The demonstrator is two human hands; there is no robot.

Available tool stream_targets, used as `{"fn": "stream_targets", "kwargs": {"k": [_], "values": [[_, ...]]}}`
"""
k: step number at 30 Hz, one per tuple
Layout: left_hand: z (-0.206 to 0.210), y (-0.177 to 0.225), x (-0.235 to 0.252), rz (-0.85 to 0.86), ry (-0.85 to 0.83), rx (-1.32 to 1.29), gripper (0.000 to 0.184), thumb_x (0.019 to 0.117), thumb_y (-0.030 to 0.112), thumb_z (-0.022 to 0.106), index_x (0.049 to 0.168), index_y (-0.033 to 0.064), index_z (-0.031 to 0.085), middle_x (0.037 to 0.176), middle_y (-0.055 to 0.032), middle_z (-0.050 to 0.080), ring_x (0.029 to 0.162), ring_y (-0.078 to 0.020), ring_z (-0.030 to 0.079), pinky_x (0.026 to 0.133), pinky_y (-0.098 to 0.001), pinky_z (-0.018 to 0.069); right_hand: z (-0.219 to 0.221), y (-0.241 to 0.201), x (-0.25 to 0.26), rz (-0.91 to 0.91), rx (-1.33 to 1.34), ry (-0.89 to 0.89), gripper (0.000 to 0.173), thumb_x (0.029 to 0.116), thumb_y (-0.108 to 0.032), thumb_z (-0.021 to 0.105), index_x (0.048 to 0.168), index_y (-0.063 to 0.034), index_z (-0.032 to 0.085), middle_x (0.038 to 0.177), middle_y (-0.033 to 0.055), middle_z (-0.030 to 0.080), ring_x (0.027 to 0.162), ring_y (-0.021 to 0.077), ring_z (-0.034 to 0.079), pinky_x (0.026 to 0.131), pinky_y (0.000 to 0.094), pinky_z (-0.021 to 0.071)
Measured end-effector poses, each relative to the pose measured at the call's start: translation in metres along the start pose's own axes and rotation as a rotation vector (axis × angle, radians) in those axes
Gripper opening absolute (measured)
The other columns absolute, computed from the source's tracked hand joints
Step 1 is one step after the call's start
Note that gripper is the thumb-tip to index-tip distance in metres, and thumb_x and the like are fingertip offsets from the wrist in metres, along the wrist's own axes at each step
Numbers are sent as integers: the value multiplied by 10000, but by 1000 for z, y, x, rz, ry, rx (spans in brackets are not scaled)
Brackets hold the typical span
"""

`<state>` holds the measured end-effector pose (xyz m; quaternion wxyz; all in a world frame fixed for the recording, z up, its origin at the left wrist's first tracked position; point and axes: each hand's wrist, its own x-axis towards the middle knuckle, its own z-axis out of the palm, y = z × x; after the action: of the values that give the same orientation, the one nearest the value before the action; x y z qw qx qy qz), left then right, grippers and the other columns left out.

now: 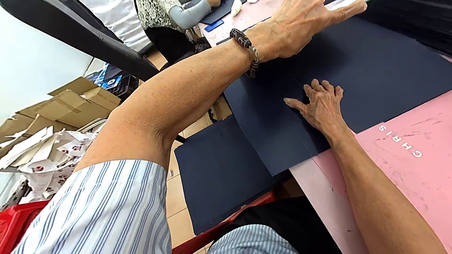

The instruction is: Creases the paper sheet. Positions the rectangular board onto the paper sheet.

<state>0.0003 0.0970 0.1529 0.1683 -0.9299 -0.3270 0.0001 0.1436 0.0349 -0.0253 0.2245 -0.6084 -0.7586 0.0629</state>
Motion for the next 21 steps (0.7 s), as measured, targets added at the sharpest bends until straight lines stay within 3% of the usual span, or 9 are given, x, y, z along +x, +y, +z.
{"fn": "stream_targets", "kwargs": {"k": [4, 10, 16, 19, 21], "values": [[18, 24, -5, 24, -6, -26, 695, 1001, 24, 464, 1638, 211, 261, 978, -210, 685, 893, -438, 651, 804, -574, 477, -1, -1, -2, 9, -9, -12, 887, 930, -733, 506, 1354, 39, 623, 1471, 265, 536, 1418, 469, 430, 1143, 713, 216], [66, 53, -8, 6, -20, -57, 743, 970, 22, 490, 1647, 175, 224, 850, -179, 676, 787, -417, 650, 708, -546, 466, 0, 0, -2, 17, 0, -4, 866, 925, -726, 522, 1352, 20, 630, 1482, 248, 532, 1424, 451, 428, 1151, 698, 207], [85, 60, -11, -23, -43, -156, 745, 972, 89, 545, 1643, 131, 224, 888, -202, 696, 836, -439, 664, 746, -570, 471, 1, 1, -1, -4, 15, 39, 755, 918, -643, 613, 1225, 43, 682, 1377, 258, 606, 1370, 457, 483, 1126, 688, 243], [88, 62, -11, -53, -63, -165, 786, 954, 100, 579, 1645, 123, 205, 904, -217, 691, 865, -456, 661, 768, -588, 473, 2, 6, -1, -29, 91, 80, 738, 868, -642, 670, 1127, 47, 706, 1277, 258, 654, 1301, 452, 536, 1102, 678, 277], [91, 61, -10, -51, -54, -163, 803, 934, 86, 581, 1644, 116, 208, 891, -219, 690, 863, -456, 663, 767, -584, 476, -3, 13, -1, -58, 145, 63, 799, 834, -692, 673, 1177, 29, 707, 1288, 238, 657, 1293, 431, 544, 1096, 664, 289]]}}
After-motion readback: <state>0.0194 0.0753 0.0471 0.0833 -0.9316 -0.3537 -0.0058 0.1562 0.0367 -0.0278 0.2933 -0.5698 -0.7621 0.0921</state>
